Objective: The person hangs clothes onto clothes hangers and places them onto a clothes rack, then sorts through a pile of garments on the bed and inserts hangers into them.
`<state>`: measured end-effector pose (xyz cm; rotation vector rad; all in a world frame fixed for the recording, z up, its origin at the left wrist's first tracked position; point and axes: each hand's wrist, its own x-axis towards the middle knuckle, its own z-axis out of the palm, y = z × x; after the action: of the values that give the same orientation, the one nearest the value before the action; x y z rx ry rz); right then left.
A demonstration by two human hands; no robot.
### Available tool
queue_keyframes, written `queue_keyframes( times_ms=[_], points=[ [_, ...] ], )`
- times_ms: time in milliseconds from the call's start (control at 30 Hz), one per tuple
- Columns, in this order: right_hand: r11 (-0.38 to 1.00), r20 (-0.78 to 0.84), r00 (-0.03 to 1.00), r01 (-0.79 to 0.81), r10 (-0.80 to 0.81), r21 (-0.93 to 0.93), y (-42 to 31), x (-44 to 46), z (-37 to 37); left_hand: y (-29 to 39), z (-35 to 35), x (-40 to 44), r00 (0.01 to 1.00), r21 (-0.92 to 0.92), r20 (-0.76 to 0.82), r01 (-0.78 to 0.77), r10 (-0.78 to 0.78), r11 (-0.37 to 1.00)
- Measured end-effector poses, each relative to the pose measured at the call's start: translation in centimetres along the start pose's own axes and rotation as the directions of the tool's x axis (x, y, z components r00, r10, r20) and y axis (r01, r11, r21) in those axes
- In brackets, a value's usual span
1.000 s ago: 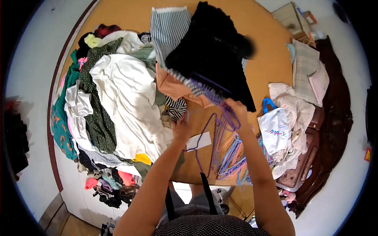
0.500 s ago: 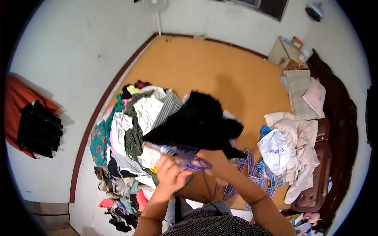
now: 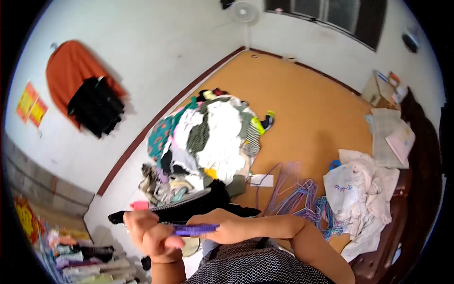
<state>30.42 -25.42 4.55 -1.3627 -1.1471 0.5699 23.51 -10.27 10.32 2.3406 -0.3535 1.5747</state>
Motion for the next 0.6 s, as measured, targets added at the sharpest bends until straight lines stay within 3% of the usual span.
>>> queue_keyframes(
  times_ms=[100, 133, 167, 200, 233, 267, 300, 367, 433, 467, 500, 567, 600],
  points=[
    [0.991, -0.023, 1.000, 0.004, -0.001, 0.131, 1.7, 0.7, 4.0, -0.7, -2.9, -1.1, 0.976, -0.103, 0.144, 0.177, -0.161, 0.979],
    [0.970, 0.014, 0.995, -0.098, 0.097, 0.222, 2.0, 0.8, 5.1, -1.1, -3.5, -2.1, 0.965, -0.131, 0.113, 0.249, -0.235, 0.960],
    [0.938, 0.165, 0.950, -0.294, 0.266, 0.183, 3.7, 1.1, 6.1, -1.8, -4.1, -3.4, 0.948, -0.162, 0.082, 0.317, -0.308, 0.934],
    [0.895, 0.132, 0.964, -0.264, 0.231, 0.359, 5.0, 1.5, 7.5, -3.1, -5.0, -4.9, 0.954, -0.107, 0.045, 0.299, -0.296, 0.948],
    [0.820, 0.094, 0.973, -0.228, 0.210, 0.526, 5.3, 2.1, 9.0, -3.7, -5.4, -5.7, 0.935, -0.119, -0.049, 0.345, -0.352, 0.931],
    [0.512, 0.199, 0.911, -0.373, 0.361, 0.774, 2.2, 2.7, 8.9, -4.2, -6.0, -6.9, 0.866, -0.162, -0.093, 0.473, -0.491, 0.866],
    [0.518, 0.219, 0.863, -0.457, 0.456, 0.723, 4.1, 3.0, 10.1, -4.5, -6.8, -8.3, 0.775, -0.210, -0.137, 0.586, -0.617, 0.783],
    [0.580, 0.214, 0.825, -0.528, 0.523, 0.620, 4.8, 4.4, 12.3, -5.5, -9.4, -11.4, 0.665, -0.026, -0.036, 0.746, -0.746, 0.666],
    [0.580, 0.229, 0.822, -0.538, 0.521, 0.612, 4.4, 6.0, 15.4, -5.4, -11.2, -13.4, 0.609, 0.084, 0.032, 0.788, -0.792, 0.609],
    [0.564, 0.211, 0.827, -0.519, 0.521, 0.642, 4.7, 6.9, 17.7, -5.9, -12.5, -15.3, 0.679, 0.268, 0.108, 0.684, -0.726, 0.679],
    [0.631, 0.195, 0.844, -0.510, 0.500, 0.585, 6.2, 7.4, 20.0, -5.7, -14.0, -16.1, 0.639, 0.215, 0.172, 0.718, -0.749, 0.662],
    [0.678, 0.273, 0.901, -0.433, 0.336, 0.594, 7.5, 8.6, 24.6, -5.6, -17.3, -17.7, 0.670, 0.189, 0.177, 0.696, -0.721, 0.693],
    [0.622, 0.268, 0.882, -0.464, 0.387, 0.631, 6.8, 9.7, 27.7, -6.0, -19.3, -18.8, 0.631, 0.105, 0.146, 0.756, -0.761, 0.647]
  ],
)
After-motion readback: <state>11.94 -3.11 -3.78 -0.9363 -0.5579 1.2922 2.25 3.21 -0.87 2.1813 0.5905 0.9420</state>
